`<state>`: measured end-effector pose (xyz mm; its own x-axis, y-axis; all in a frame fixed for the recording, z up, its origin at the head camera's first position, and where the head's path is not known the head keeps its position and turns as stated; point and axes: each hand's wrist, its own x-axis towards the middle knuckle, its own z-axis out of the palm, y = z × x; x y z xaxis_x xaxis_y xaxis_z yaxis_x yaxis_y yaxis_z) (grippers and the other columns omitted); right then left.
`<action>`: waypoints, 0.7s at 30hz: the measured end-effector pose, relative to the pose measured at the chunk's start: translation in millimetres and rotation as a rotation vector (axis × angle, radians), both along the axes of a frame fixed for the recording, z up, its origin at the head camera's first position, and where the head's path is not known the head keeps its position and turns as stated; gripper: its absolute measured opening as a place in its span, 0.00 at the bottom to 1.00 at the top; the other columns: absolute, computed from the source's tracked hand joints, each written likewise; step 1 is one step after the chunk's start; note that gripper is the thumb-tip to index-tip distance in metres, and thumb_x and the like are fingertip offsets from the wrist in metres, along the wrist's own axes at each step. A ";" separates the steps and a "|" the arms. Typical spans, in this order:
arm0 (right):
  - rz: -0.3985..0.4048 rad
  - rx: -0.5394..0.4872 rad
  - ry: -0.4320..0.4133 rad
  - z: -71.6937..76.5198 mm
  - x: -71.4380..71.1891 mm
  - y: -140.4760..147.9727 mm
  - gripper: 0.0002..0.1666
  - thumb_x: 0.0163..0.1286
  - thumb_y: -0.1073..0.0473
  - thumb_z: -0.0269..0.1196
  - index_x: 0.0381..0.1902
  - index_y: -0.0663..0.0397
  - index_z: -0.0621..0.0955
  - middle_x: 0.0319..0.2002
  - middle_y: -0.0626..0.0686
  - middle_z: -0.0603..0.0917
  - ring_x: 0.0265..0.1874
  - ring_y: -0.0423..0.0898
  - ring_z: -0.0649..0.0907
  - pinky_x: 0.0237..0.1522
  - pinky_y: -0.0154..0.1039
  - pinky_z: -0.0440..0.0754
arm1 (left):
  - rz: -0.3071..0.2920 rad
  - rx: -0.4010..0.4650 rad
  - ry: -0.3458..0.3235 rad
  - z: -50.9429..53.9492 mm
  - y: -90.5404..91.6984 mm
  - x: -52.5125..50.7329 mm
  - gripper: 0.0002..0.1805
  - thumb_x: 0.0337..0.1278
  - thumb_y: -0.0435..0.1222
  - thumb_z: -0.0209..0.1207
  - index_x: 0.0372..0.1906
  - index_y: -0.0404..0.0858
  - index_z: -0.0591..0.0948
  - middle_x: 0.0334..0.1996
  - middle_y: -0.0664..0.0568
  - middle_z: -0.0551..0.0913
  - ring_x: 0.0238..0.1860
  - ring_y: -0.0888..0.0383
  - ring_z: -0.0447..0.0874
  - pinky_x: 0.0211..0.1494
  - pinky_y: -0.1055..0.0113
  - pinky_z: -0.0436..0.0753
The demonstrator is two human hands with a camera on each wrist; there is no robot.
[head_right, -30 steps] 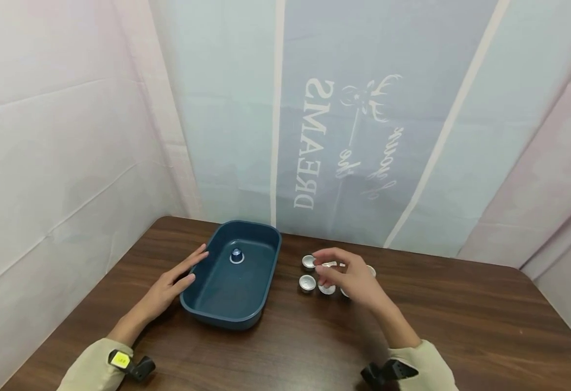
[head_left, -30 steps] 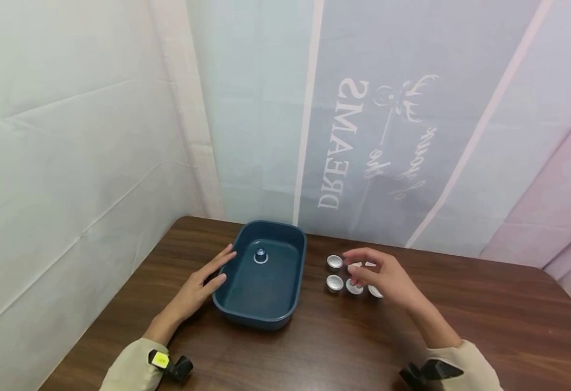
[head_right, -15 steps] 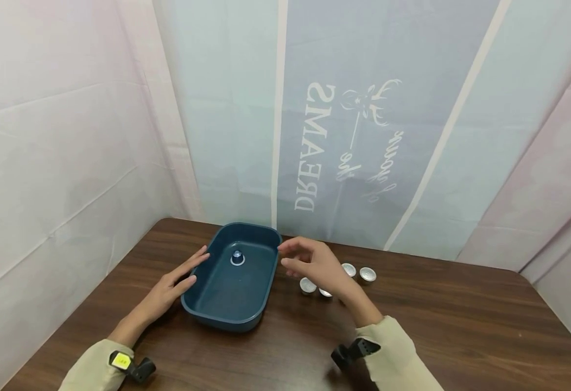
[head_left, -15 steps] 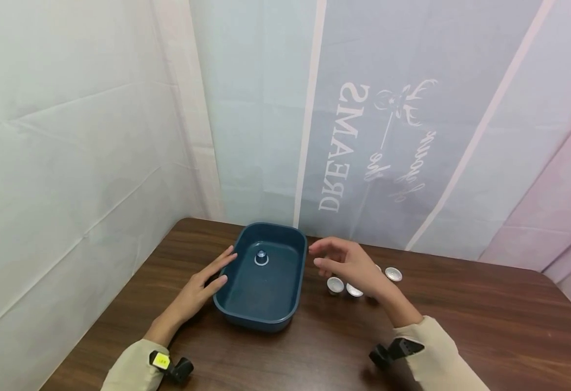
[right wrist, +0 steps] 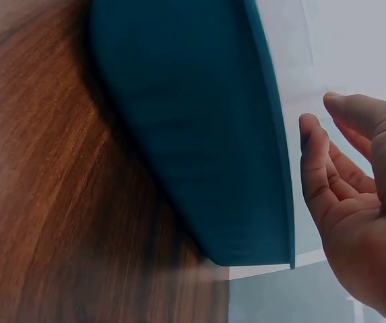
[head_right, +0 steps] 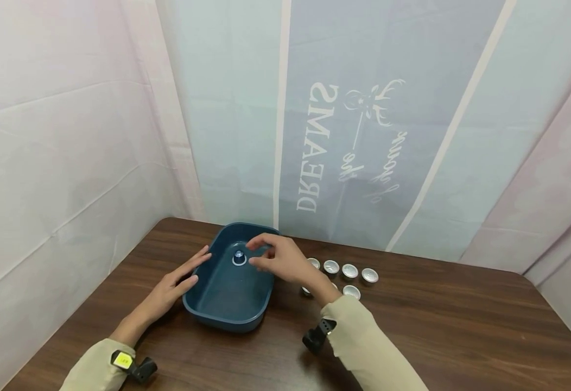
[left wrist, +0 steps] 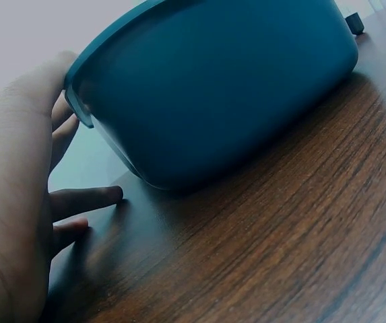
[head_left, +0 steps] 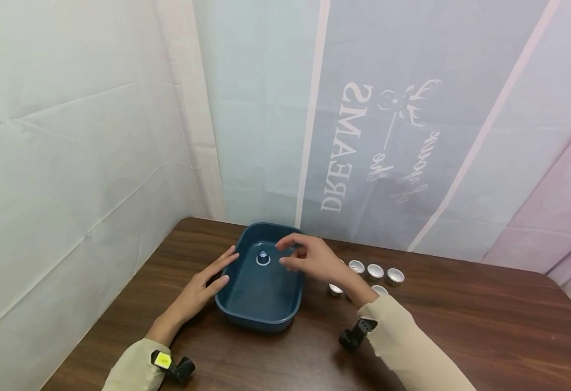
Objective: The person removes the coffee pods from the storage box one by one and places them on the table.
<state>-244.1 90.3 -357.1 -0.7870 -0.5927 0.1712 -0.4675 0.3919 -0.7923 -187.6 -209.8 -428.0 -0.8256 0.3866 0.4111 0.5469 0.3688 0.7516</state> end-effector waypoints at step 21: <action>0.080 0.192 0.067 -10.9 -37.9 -38.2 0.22 0.63 0.58 0.68 0.55 0.50 0.79 0.51 0.49 0.79 0.32 0.37 0.82 0.39 0.35 0.80 | -0.024 0.017 -0.017 -2.1 0.4 -1.1 0.26 0.70 0.30 0.47 0.71 0.39 0.64 0.74 0.47 0.53 0.72 0.45 0.51 0.63 0.35 0.56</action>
